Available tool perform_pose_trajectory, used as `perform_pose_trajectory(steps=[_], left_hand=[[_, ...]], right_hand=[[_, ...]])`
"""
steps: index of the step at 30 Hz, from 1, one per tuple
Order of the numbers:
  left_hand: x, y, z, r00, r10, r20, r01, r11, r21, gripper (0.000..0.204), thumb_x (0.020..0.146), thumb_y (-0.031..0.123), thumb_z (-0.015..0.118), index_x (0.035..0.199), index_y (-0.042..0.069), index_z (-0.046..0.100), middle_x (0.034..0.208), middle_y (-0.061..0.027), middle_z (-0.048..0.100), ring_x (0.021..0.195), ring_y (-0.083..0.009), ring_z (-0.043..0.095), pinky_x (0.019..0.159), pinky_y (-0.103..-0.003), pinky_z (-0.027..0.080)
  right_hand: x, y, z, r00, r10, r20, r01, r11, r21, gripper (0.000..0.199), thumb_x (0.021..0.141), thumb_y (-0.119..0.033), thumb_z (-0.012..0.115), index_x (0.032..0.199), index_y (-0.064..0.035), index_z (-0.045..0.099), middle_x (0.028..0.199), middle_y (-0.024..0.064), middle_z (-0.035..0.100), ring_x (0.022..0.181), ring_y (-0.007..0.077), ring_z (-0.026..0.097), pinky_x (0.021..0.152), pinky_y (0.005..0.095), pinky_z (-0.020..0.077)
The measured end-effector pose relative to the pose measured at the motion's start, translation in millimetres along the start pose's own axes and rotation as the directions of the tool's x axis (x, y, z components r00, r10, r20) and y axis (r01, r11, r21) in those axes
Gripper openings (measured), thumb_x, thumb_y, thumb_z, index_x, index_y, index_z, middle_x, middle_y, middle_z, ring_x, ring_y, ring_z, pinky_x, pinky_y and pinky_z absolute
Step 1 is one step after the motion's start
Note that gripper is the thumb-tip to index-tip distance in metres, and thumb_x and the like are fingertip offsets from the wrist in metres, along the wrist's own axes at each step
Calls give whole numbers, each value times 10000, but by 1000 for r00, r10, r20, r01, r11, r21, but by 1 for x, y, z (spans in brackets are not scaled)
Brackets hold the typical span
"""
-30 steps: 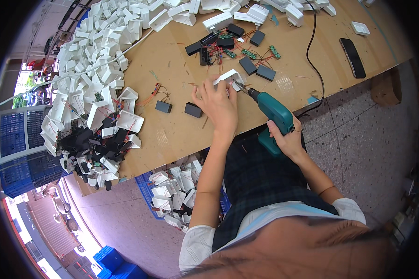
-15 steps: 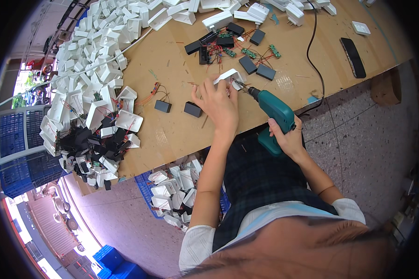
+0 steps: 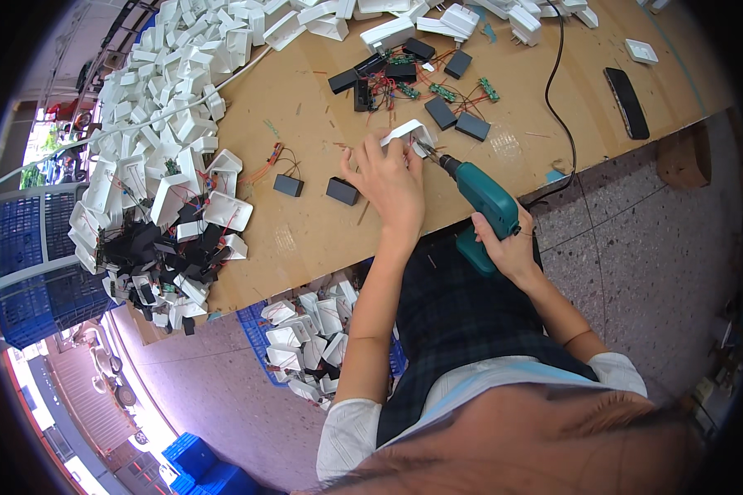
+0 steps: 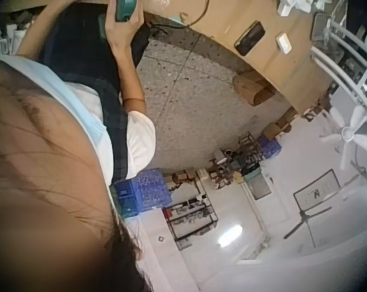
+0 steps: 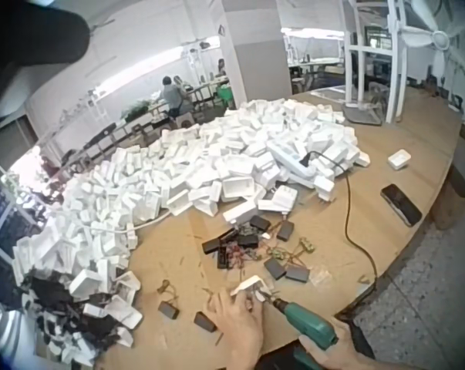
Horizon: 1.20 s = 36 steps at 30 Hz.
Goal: Assembling electronic circuit boards into plastic housings and securing them with screws using an electric screwdriver.
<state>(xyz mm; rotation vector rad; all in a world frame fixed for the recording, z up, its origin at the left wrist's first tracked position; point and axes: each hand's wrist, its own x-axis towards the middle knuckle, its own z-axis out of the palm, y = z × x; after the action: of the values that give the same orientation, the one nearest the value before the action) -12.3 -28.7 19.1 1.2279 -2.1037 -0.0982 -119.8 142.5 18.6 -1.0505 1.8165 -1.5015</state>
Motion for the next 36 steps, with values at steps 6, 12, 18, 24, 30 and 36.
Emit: perform_pose_trajectory(steps=[6,12,18,24,30,36], left_hand=[[0,1,-1,1000,-3,5,3,1000,8,123,750,113,823,772,83,705,1107,-48,648,1088,-255,601,1136,-522,299],[1,5,-6,998,-12,54,13,1000,-13,116,800,78,767,895,21,731,1121,-105,636,1115,-291,582,1137,-544,300],[1,6,-6,999,-20,50,21,1000,-11,110,796,76,767,884,25,725,1131,-100,639,1118,-285,584,1139,-541,298],[0,7,-4,999,-34,37,34,999,-9,103,802,83,772,880,30,729,1129,-90,640,1114,-278,587,1142,-538,295],[0,8,-5,998,-44,42,44,999,-6,97,806,82,768,883,33,734,1131,-88,640,1113,-275,588,1144,-538,291],[0,8,-4,998,-38,39,38,999,2,93,808,85,759,880,31,736,1126,-92,642,1104,-273,589,1148,-540,287]], right_hand=[[-2,1,2,1000,24,-10,-24,1000,20,235,912,-107,766,1049,49,655,923,146,659,807,266,637,765,349,517],[-1,2,4,1000,-7,-26,7,1000,19,234,906,-104,773,1040,48,657,905,146,657,793,270,637,758,352,517],[-2,3,5,1000,31,-4,-31,999,31,234,904,-104,775,1035,48,654,921,153,650,815,280,640,764,359,517],[-4,7,9,999,1,-47,2,998,60,244,902,-107,776,1042,48,649,945,160,646,833,290,638,771,366,515],[-7,13,7,999,-16,-48,19,997,75,281,909,-94,774,1115,53,653,951,124,638,786,225,642,726,335,520],[-19,-2,-15,999,52,-13,-49,982,181,202,1003,-95,662,1123,69,660,797,62,655,659,119,625,620,276,512]])
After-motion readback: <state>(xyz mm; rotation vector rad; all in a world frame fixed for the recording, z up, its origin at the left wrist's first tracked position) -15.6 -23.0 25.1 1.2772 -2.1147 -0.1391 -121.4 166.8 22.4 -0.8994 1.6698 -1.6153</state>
